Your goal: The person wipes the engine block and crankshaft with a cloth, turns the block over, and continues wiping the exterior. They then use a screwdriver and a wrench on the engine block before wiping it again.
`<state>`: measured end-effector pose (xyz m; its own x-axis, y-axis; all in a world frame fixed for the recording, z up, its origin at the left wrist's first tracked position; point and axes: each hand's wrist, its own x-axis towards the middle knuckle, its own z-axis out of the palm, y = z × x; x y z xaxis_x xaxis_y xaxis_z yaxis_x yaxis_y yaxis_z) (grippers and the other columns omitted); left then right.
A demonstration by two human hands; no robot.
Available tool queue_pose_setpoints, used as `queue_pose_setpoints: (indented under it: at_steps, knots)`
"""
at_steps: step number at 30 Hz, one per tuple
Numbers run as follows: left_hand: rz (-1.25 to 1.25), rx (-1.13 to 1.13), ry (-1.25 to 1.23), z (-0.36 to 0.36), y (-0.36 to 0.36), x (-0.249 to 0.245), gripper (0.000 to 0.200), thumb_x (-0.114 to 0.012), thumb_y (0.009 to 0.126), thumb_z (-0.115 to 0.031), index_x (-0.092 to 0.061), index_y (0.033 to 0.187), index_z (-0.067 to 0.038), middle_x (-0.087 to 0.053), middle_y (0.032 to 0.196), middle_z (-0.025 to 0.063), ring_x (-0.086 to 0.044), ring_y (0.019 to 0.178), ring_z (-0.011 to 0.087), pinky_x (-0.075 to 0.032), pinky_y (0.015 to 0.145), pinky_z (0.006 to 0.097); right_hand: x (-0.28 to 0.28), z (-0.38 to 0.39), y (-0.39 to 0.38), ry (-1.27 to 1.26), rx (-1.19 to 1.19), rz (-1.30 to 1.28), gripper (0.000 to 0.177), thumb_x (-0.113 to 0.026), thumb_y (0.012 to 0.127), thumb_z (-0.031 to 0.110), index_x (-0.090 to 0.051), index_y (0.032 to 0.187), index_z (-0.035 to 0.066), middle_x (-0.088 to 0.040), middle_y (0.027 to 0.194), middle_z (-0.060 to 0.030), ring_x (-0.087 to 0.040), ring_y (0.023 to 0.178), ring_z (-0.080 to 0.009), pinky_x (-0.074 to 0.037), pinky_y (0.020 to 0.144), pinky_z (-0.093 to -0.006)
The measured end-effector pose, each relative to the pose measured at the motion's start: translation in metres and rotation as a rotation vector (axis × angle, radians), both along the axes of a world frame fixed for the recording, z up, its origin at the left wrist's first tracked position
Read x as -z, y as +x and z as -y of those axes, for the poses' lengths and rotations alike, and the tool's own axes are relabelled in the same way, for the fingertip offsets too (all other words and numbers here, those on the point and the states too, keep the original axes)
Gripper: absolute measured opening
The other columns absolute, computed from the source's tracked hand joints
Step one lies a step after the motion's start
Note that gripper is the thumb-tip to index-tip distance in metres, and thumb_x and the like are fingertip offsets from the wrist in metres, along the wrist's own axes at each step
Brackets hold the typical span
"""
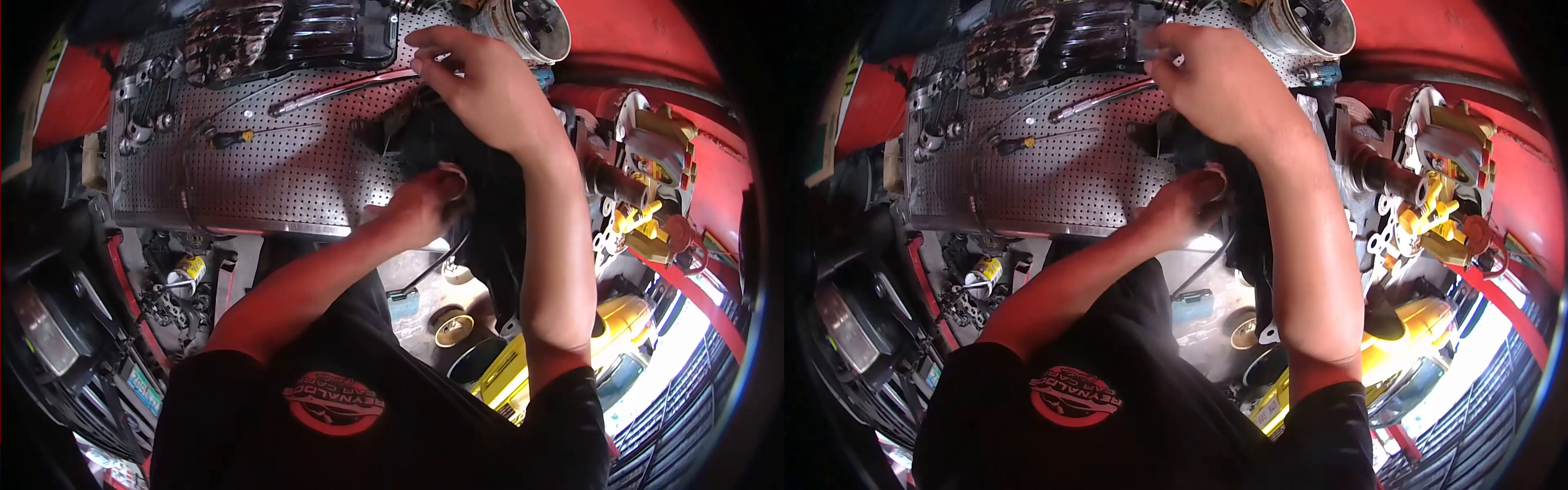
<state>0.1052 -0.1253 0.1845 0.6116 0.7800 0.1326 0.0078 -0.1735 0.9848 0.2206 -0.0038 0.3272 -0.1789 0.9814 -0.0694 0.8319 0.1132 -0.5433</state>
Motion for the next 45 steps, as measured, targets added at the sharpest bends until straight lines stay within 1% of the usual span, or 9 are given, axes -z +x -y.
queue_pose_setpoints:
  at_steps: [9, 15, 17, 23, 25, 29, 34, 39, 45]
  knots:
    - [-0.494, 0.112, 0.396, -0.030, -0.009, -0.001, 0.012, -0.063, 0.086, -0.016, -0.067, 0.092, -0.007, -0.070, 0.087, 0.0106, -0.071, 0.080, 0.0260, -0.054, 0.065, 0.0442, -0.003, 0.006, 0.000, -0.017, 0.042, 0.039, 0.031, -0.063, 0.090, 0.020, -0.068, 0.115, 0.005, -0.071, 0.096, -0.0207, -0.068, 0.093, -0.0400, -0.053, 0.085, -0.0469]
    - [-0.187, 0.126, -0.047, -0.029, -0.013, -0.016, 0.021, -0.057, 0.080, 0.002, -0.065, 0.099, -0.002, -0.069, 0.106, 0.0169, -0.068, 0.098, 0.0369, -0.056, 0.078, 0.0473, -0.006, 0.006, -0.002, -0.038, 0.073, 0.044, 0.030, -0.062, 0.091, 0.023, -0.068, 0.114, 0.004, -0.071, 0.096, -0.0209, -0.067, 0.093, -0.0400, -0.053, 0.084, -0.0470]
    - [-0.114, 0.219, 0.193, -0.019, 0.004, -0.010, 0.020, -0.059, 0.081, -0.004, -0.065, 0.100, -0.004, -0.068, 0.107, 0.0146, -0.067, 0.096, 0.0364, -0.054, 0.076, 0.0461, -0.003, 0.003, 0.000, 0.017, 0.059, 0.050, 0.030, -0.062, 0.092, 0.023, -0.068, 0.113, 0.004, -0.071, 0.096, -0.0208, -0.067, 0.093, -0.0403, -0.053, 0.083, -0.0467]
    - [-1.033, 0.763, 0.050, -0.081, -0.067, 0.009, 0.026, -0.052, 0.091, -0.015, -0.068, 0.111, -0.013, -0.070, 0.116, 0.0064, -0.070, 0.104, 0.0233, -0.056, 0.084, 0.0443, -0.005, 0.004, -0.002, 0.053, 0.091, 0.011, 0.026, -0.063, 0.092, 0.020, -0.069, 0.113, 0.005, -0.071, 0.100, -0.0194, -0.068, 0.093, -0.0391, -0.053, 0.083, -0.0449]
    - [-1.002, 0.355, 0.258, -0.083, -0.110, 0.021, 0.023, -0.055, 0.086, -0.010, -0.067, 0.103, 0.001, -0.072, 0.100, 0.0161, -0.073, 0.086, 0.0301, -0.058, 0.070, 0.0432, -0.008, 0.000, -0.003, 0.083, 0.115, -0.011, 0.025, -0.064, 0.092, 0.019, -0.070, 0.112, 0.006, -0.071, 0.100, -0.0187, -0.068, 0.093, -0.0382, -0.054, 0.083, -0.0441]
    - [-0.926, 0.364, 0.538, -0.058, -0.148, 0.055, 0.031, -0.055, 0.088, -0.012, -0.063, 0.114, 0.001, -0.070, 0.096, 0.0207, -0.065, 0.105, 0.0371, -0.054, 0.084, 0.0477, -0.013, 0.000, -0.006, 0.131, 0.221, -0.088, 0.021, -0.067, 0.092, 0.013, -0.070, 0.111, 0.004, -0.073, 0.100, -0.0157, -0.071, 0.095, -0.0306, -0.054, 0.085, -0.0375]
    - [-1.143, 0.334, -0.113, -0.086, -0.152, 0.094, 0.028, -0.060, 0.089, -0.024, -0.071, 0.104, -0.004, -0.070, 0.095, 0.0196, -0.060, 0.114, 0.0397, -0.051, 0.095, 0.0481, -0.012, 0.001, -0.003, 0.158, 0.168, -0.074, 0.023, -0.064, 0.092, 0.017, -0.070, 0.111, 0.005, -0.071, 0.100, -0.0167, -0.068, 0.091, -0.0373, -0.054, 0.081, -0.0438]
    - [-1.257, -0.085, 0.689, -0.125, -0.196, 0.165, 0.027, -0.050, 0.093, -0.016, -0.064, 0.115, -0.006, -0.070, 0.104, 0.0155, -0.057, 0.119, 0.0338, -0.046, 0.101, 0.0451, -0.005, 0.014, -0.002, -0.141, -0.014, 0.108, 0.023, -0.063, 0.092, 0.023, -0.067, 0.105, 0.004, -0.070, 0.095, -0.0202, -0.069, 0.090, -0.0386, -0.055, 0.083, -0.0464]
    - [-1.360, 0.121, 0.747, -0.140, -0.193, 0.163, 0.027, -0.051, 0.089, -0.015, -0.062, 0.113, -0.008, -0.067, 0.099, 0.0114, -0.058, 0.104, 0.0299, -0.047, 0.093, 0.0449, -0.003, 0.036, -0.012, -0.217, -0.116, 0.176, 0.028, -0.066, 0.089, 0.028, -0.063, 0.107, 0.006, -0.069, 0.096, -0.0136, -0.068, 0.094, -0.0313, -0.053, 0.085, -0.0456]
